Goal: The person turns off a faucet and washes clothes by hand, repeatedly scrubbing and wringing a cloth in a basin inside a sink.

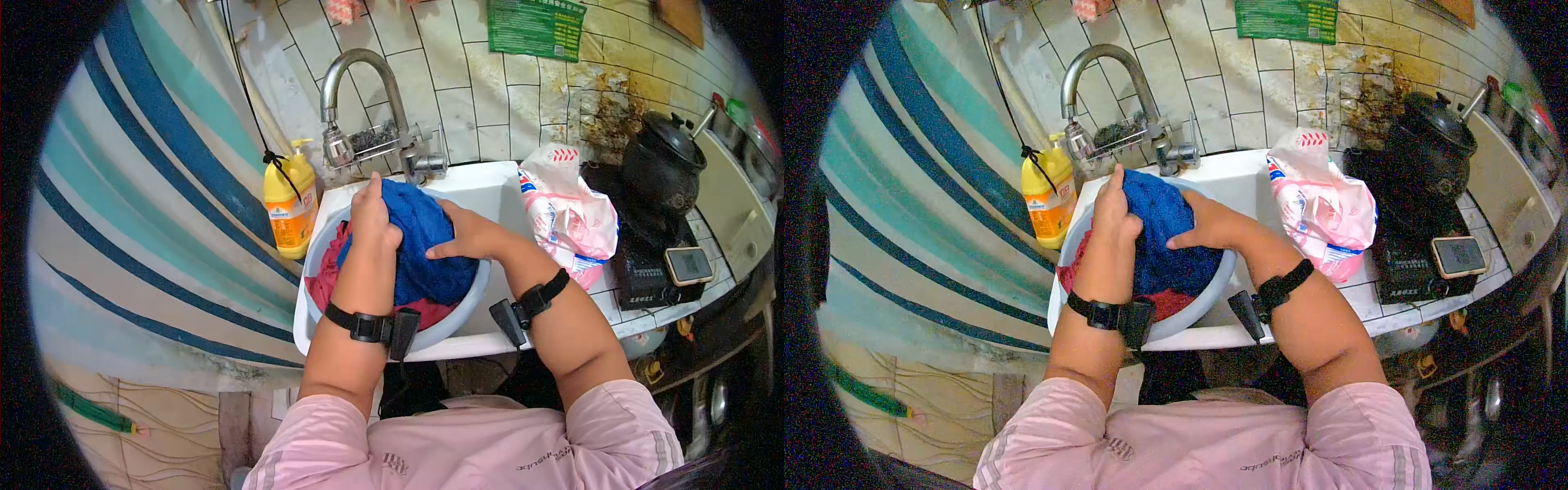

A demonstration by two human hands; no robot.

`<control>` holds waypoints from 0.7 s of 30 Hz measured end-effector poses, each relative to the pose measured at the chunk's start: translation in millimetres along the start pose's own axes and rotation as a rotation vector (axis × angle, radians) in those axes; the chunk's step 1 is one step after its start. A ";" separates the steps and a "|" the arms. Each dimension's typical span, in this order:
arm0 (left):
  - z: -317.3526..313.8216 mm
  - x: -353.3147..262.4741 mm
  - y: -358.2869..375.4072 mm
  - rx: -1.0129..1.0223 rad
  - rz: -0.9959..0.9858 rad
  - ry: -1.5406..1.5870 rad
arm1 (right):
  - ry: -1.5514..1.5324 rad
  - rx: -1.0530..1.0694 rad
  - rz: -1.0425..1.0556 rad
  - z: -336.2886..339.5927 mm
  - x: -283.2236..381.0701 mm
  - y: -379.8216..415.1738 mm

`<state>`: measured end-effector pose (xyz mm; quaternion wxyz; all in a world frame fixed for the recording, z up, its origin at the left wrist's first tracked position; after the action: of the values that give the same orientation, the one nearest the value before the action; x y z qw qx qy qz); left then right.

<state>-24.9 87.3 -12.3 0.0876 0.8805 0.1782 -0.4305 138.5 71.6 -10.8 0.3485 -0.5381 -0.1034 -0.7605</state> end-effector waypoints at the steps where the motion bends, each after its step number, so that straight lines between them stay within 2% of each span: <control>1: 9.9 6.3 -12.8 -0.006 0.002 0.002 | 0.159 -0.051 0.141 1.4 7.4 2.0; 2: 19.2 13.5 -26.3 -0.024 0.004 -0.024 | 0.157 -0.046 0.136 1.2 2.0 -0.6; 4: 18.1 11.0 -21.8 -0.084 -0.012 -0.047 | -0.174 -0.122 -0.084 15.3 -20.0 -9.2; 5: 16.7 12.6 -16.1 -0.083 -0.006 -0.051 | -0.178 -0.127 -0.089 18.4 -21.4 -10.3; 7: -12.4 0.2 21.4 -0.010 0.041 -0.289 | -0.574 -0.253 -0.191 30.9 -28.6 -7.8; 8: -13.3 2.2 21.7 -0.009 0.043 -0.289 | -0.658 -0.294 -0.193 33.6 -31.6 -8.7; 9: -18.5 3.2 21.3 0.056 0.027 -0.426 | -0.656 -0.294 -0.194 32.9 -30.0 -9.0; 10: -23.0 5.1 21.0 0.121 0.010 -0.563 | -0.787 -0.349 -0.162 35.8 -28.6 -8.5; 11: -20.0 9.4 17.7 0.119 0.009 -0.559 | -0.916 -0.403 -0.130 38.5 -27.9 -8.0; 13: -29.7 31.0 21.5 0.317 0.137 -0.765 | -0.952 -0.395 -0.057 43.7 -21.7 -8.8; 15: -24.8 33.0 23.0 0.332 0.108 -0.850 | -1.071 -0.496 -0.025 54.7 -22.3 -2.4; 17: -35.3 22.9 24.4 0.452 -0.211 -1.367 | -1.073 -0.542 -0.082 62.2 -30.3 -2.3; 18: -35.1 27.6 22.4 0.487 -0.205 -1.421 | -1.108 -0.518 -0.074 63.4 -33.5 -4.4; 19: -33.9 29.7 19.9 0.486 -0.200 -1.413 | -1.142 -0.495 -0.067 63.5 -36.8 -6.2; 21: -36.3 18.4 15.1 0.401 -0.292 -1.154 | -1.127 -0.493 -0.072 63.2 -38.3 -6.5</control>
<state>17.7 89.0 -4.5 -0.0571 0.4719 0.1364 -0.8692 188.3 126.1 -18.2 0.0796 -0.9181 -0.1108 -0.3721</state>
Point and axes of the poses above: each hand's wrist, its own y-axis away from the middle knuckle, its own z-axis out of the back of the hand, x = y × z, the point moved 9 cm from there along -y, towards the middle knuckle, and after that the axes turned 2 degrees about -z, right-handed, at the moved point
